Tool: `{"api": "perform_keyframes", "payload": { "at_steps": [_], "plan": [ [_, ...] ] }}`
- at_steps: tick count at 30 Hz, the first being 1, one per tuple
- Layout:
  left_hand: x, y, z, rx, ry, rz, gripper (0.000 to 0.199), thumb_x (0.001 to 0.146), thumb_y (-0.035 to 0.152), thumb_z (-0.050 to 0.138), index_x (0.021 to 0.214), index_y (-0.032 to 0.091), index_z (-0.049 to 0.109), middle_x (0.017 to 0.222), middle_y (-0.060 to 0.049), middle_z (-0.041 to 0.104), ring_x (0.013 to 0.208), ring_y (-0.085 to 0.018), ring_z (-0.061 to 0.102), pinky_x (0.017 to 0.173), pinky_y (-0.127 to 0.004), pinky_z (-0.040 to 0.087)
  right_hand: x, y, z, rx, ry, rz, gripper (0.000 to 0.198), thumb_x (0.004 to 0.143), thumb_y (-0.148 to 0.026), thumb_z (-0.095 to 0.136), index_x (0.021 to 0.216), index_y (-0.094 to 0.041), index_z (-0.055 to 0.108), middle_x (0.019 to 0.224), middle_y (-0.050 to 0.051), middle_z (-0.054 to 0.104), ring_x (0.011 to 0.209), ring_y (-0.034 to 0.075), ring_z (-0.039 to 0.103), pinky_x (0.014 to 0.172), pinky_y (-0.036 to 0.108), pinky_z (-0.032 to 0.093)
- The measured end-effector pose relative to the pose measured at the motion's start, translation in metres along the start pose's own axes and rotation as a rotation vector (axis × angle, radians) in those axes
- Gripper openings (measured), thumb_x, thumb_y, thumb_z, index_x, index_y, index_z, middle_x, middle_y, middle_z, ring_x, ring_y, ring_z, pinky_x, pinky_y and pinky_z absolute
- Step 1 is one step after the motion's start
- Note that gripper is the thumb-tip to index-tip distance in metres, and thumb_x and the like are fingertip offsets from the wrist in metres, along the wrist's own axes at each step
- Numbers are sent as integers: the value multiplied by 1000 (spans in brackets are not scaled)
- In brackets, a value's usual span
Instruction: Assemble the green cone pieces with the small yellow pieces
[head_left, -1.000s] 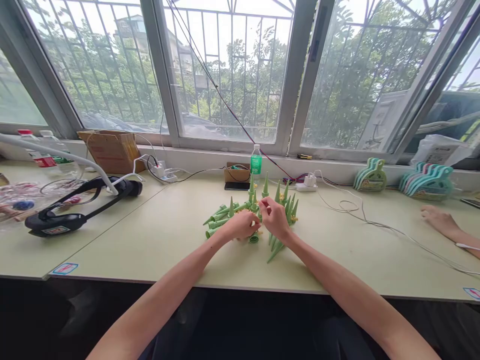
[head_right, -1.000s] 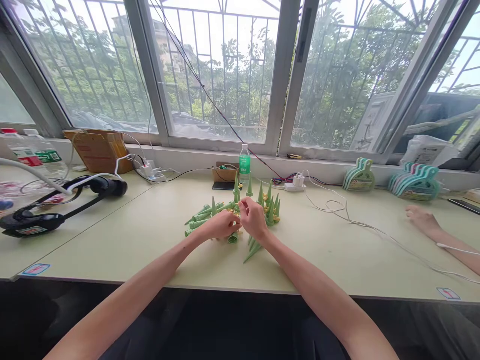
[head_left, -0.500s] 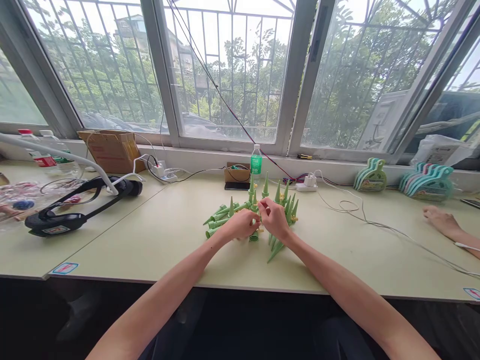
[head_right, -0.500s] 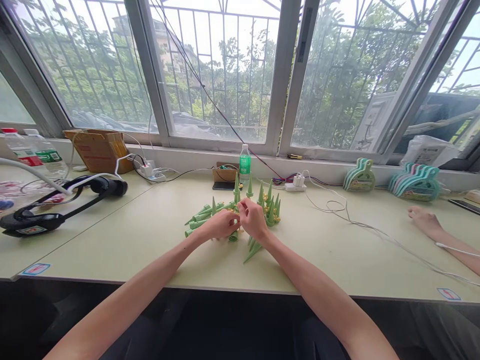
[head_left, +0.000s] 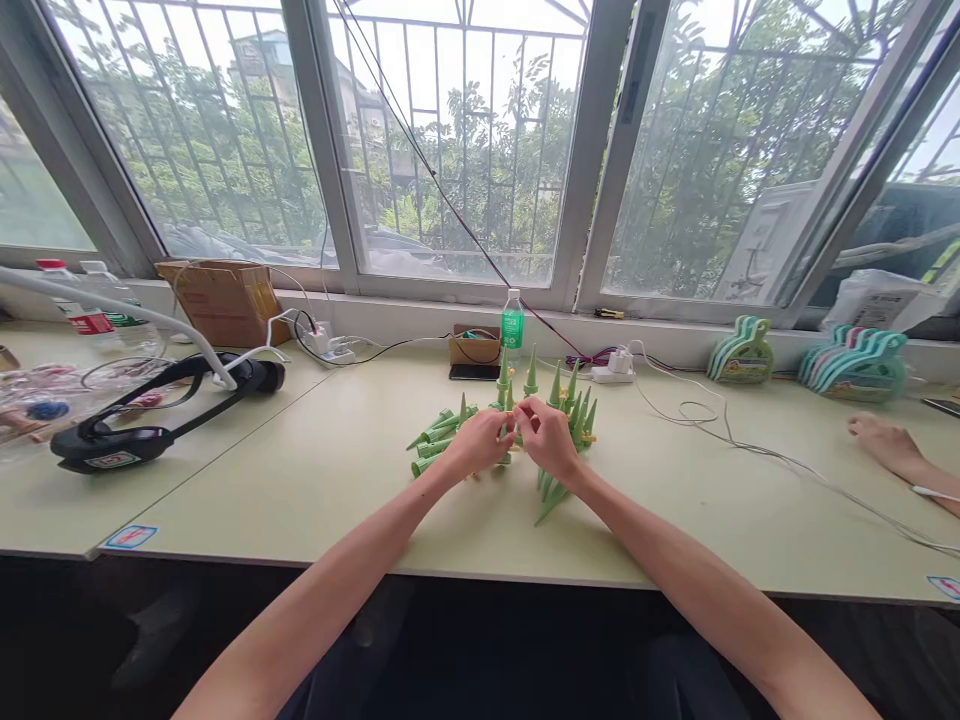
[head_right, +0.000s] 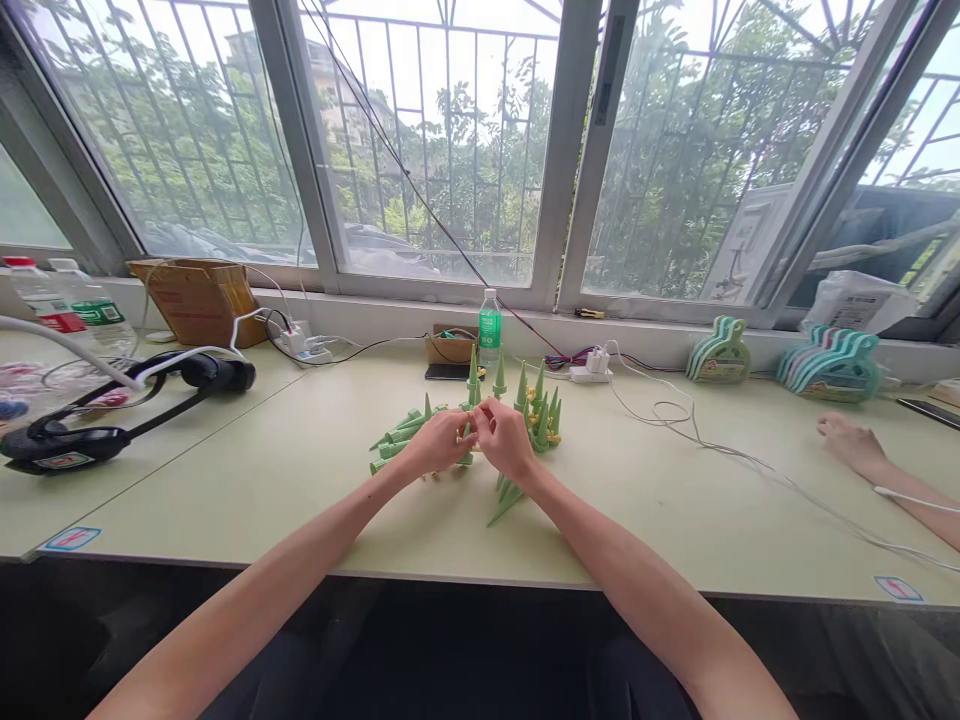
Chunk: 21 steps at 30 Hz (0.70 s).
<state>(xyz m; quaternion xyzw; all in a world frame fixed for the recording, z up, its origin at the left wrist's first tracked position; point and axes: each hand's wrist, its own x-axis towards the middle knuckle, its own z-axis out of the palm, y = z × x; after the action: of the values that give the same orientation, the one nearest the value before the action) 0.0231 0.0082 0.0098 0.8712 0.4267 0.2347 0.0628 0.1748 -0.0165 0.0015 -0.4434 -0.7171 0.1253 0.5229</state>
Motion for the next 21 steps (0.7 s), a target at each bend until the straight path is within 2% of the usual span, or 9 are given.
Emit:
{"api": "perform_keyframes", "payload": {
  "at_steps": [8,13,18,21],
  "plan": [
    [-1,2,-1,-34,37,-28,17,85,31,51,89,19,63,83,-3,55,70,-16,55,62,-25,40,-1,-3,-1,6,16,-2,24,93,-37,43,82,-20,56,71,1,64,50,11,52,53,23,41],
    [0,0,0,-37,77,-49,16,85,26,52,96,19,61,90,-4,55,71,-16,57,67,-26,43,-1,-6,-2,18,39,5,27,94,-40,42,82,-20,56,71,0,63,46,9,47,49,22,38],
    [-1,-1,2,-76,101,-12,31,85,22,52,116,21,54,98,-5,57,76,-17,58,74,-28,45,-1,-9,-4,1,72,12,29,94,-43,42,83,-19,56,69,0,60,46,9,48,49,22,37],
    [-1,0,2,-128,113,44,47,84,19,54,130,24,43,102,-6,58,75,-15,57,74,-28,45,-1,-10,-4,-3,82,2,30,94,-43,41,84,-19,56,68,0,58,46,9,48,49,22,37]
  ]
}}
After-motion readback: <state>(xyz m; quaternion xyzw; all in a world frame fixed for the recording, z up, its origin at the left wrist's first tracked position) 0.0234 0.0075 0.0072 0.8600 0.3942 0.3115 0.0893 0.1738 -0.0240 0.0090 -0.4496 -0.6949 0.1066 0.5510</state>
